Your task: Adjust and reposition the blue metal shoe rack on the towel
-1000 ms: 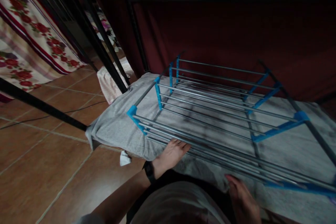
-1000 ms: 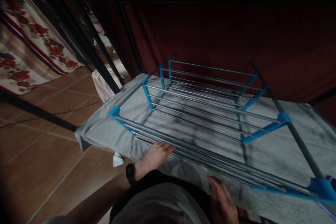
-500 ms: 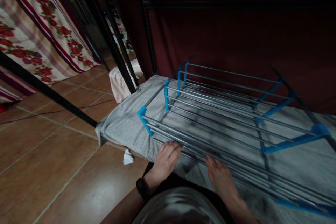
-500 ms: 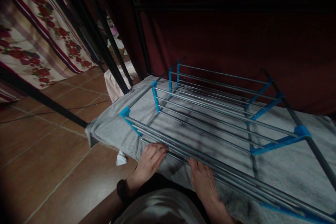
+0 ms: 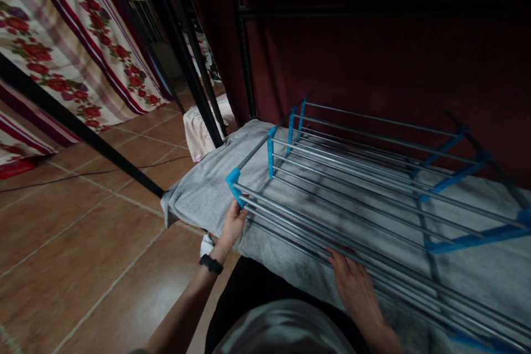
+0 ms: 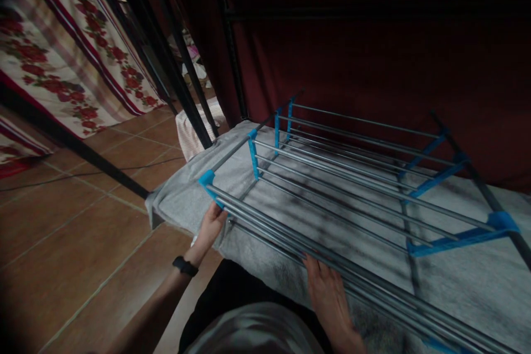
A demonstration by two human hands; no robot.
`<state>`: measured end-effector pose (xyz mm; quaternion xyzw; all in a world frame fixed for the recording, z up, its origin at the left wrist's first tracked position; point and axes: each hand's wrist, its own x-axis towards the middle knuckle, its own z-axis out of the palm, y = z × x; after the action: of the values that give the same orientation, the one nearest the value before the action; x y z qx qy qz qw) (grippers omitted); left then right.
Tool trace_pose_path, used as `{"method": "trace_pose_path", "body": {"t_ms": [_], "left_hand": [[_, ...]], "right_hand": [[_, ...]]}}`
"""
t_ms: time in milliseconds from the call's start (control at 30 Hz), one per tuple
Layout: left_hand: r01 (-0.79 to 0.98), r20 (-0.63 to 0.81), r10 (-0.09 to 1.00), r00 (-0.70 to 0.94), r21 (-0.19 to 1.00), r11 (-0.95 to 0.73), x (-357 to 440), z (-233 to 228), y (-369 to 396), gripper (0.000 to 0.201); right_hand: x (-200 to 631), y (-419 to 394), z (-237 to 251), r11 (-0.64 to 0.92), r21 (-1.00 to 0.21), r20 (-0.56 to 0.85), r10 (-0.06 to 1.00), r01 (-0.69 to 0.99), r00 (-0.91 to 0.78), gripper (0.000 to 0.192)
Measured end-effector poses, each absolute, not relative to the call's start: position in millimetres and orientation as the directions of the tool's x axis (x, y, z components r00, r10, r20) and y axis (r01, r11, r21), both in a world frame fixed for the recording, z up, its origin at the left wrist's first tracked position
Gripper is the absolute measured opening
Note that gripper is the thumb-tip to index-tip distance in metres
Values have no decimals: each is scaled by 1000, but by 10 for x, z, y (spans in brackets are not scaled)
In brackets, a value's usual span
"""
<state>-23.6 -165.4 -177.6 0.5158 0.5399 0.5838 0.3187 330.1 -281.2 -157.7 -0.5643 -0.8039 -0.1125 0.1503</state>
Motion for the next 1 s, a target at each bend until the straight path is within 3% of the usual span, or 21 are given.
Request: {"method": "trace_pose_path", "body": {"t_ms": [367, 1000], "left_hand": [[313, 311, 879, -360, 928, -200, -56, -1808, -1707, 35], [245, 260, 873, -414, 955, -168, 74, -1857, -1753, 28]], "right_hand": [[3481, -2814, -1725, 371, -11, 360, 868, 928, -343, 33], [3503, -2857, -1711, 408, -48, 372, 854, 912, -362, 31]]}}
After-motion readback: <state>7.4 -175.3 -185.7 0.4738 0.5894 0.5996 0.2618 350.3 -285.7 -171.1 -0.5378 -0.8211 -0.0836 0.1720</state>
